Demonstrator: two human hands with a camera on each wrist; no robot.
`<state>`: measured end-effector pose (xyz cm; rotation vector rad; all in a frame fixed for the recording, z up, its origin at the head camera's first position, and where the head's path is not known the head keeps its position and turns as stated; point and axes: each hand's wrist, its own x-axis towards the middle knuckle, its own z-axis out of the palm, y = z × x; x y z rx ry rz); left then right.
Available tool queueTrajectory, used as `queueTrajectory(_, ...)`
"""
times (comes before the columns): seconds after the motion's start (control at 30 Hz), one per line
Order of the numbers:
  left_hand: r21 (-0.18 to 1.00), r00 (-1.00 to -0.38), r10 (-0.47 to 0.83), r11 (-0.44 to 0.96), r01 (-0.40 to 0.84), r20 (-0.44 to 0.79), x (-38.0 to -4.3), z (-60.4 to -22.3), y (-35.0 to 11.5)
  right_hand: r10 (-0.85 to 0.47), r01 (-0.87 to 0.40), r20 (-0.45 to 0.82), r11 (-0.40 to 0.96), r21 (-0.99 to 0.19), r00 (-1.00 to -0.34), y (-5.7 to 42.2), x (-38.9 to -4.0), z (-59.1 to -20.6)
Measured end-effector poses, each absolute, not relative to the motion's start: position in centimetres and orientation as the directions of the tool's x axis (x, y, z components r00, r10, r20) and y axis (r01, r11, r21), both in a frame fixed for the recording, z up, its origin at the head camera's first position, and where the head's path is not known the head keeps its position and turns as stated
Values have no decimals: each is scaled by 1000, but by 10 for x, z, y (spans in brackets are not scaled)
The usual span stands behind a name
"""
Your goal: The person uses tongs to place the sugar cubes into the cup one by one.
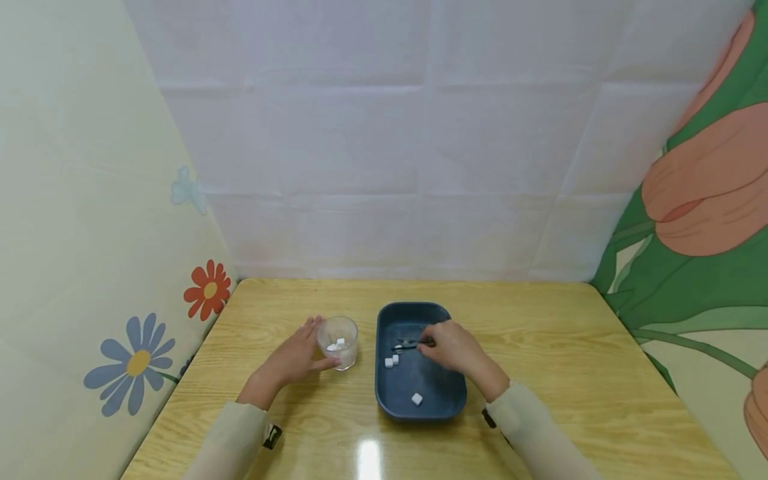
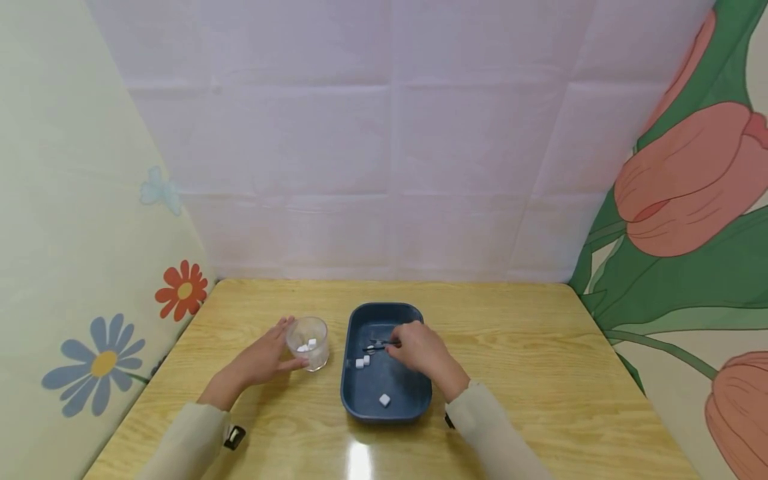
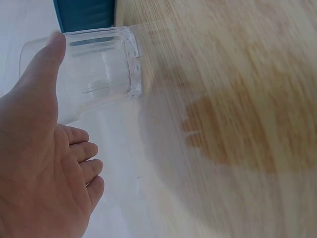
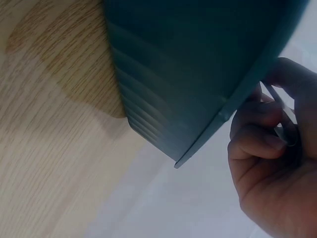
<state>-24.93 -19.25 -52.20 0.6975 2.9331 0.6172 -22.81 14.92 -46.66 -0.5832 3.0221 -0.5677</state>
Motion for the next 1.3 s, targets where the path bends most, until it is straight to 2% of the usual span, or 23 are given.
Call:
queueTrajectory(0.87,403,-897,442,816,414,27,-251,-524,-194,-347,-331,17,879,-342,-938,149,-230,-472)
queueTrajectory(1.3,409,-902,432,819,402,22,-250,-523,-193,-363,-355,41,871,-340,-931,149,-228,-470)
